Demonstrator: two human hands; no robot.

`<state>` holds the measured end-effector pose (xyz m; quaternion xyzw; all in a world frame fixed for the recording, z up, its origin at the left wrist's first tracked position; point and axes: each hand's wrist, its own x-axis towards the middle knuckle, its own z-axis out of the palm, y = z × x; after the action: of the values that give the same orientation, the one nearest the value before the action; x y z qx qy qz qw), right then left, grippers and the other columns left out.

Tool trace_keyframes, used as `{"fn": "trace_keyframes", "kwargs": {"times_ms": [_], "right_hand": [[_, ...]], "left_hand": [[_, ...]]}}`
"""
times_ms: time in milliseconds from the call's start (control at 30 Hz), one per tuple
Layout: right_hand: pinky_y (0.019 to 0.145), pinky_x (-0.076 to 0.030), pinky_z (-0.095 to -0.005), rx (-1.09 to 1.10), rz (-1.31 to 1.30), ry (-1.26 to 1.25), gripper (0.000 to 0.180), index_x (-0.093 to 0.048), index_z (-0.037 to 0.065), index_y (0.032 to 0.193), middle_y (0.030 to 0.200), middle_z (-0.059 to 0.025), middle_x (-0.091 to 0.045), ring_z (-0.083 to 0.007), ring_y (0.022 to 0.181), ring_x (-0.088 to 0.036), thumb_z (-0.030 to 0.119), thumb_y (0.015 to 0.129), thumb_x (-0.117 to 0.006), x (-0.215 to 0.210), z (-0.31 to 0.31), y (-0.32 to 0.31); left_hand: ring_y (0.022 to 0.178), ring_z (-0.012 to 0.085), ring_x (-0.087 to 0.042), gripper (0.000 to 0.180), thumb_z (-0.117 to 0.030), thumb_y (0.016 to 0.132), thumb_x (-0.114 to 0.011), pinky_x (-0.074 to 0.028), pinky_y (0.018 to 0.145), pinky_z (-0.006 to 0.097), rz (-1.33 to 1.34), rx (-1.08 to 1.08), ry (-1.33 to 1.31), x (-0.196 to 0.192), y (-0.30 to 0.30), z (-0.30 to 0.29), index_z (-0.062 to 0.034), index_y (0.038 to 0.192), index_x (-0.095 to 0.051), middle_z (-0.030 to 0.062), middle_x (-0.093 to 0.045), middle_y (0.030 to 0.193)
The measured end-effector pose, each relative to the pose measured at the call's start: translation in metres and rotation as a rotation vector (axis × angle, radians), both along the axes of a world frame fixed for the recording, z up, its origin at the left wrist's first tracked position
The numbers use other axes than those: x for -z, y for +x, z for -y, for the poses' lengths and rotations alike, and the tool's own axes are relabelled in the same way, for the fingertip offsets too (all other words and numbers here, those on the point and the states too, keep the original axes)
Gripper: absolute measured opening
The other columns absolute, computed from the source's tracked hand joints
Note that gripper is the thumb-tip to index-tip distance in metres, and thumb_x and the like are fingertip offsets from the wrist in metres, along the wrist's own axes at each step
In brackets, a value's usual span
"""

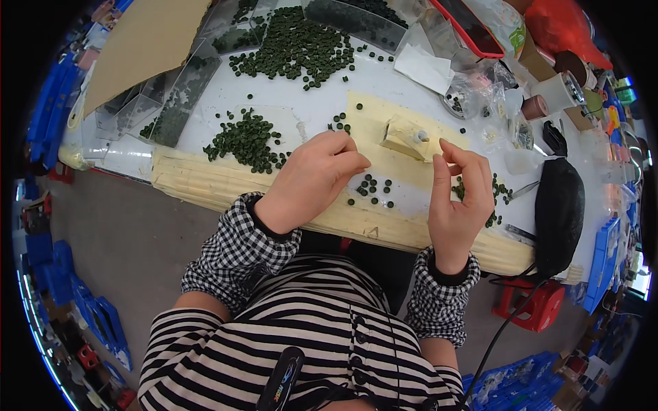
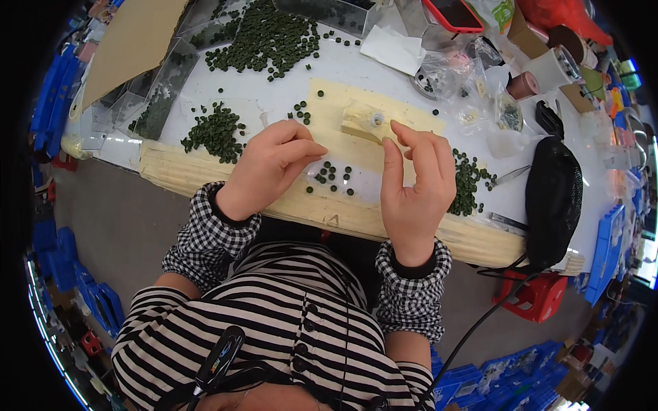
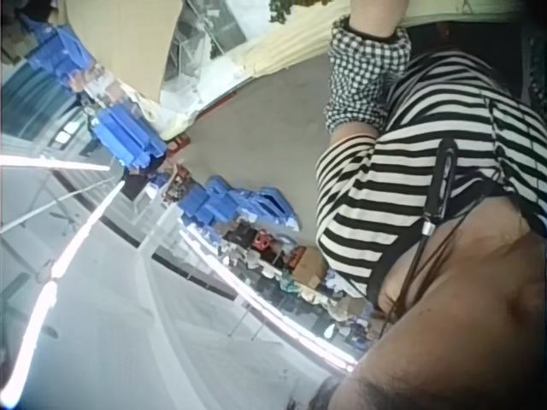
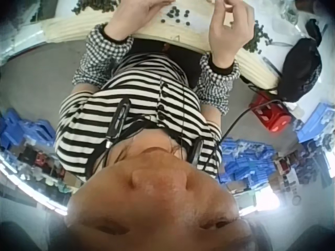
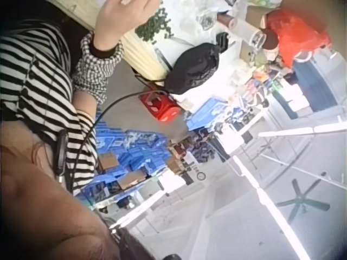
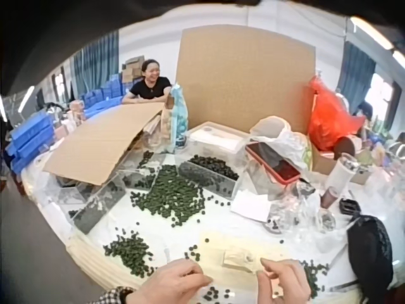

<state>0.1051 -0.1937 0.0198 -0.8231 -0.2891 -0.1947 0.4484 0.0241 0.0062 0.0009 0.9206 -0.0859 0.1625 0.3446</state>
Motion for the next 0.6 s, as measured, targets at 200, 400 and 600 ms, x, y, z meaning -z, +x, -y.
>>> {"fn": "trace_keyframes", "kwargs": {"times_ms": [200,400,600], "right_hand": [[0.069,-0.046,-0.0330,0.012,0.106,-0.104,0.022,-0.069,0.003,0.101,0.087,-0.0089,-0.060,-0.0244,0.078,-0.058,0.003,0.079,-0.074,-0.004,-0.008,0.014],[0.068,-0.045,-0.0325,-0.009,0.140,-0.100,0.016,-0.070,0.003,0.094,0.085,-0.0082,-0.059,-0.0237,0.077,-0.057,0.003,0.079,-0.074,-0.001,-0.010,0.018],[0.070,-0.045,-0.0297,0.104,0.222,0.137,0.016,-0.072,0.003,0.095,0.086,-0.0076,-0.060,-0.0196,0.078,-0.057,0.000,0.079,-0.074,-0.024,-0.007,-0.002]], "left_hand": [[0.086,0.0158,-0.069,0.014,0.003,0.089,-0.063,-0.056,0.077,0.027,-0.257,0.050,-1.085,-0.013,-0.008,-0.003,0.0014,0.103,-0.067,0.0133,-0.071,0.098],[0.091,0.0173,-0.069,0.018,-0.005,0.096,-0.058,-0.056,0.080,0.026,-0.388,0.193,-1.448,-0.008,-0.016,-0.007,-0.0007,0.114,-0.061,0.0148,-0.070,0.104],[0.091,0.0163,-0.067,0.020,-0.008,0.098,-0.056,-0.055,0.081,0.026,-0.478,0.292,-1.752,-0.006,-0.021,-0.002,-0.0022,0.117,-0.060,0.0118,-0.068,0.104]]}}
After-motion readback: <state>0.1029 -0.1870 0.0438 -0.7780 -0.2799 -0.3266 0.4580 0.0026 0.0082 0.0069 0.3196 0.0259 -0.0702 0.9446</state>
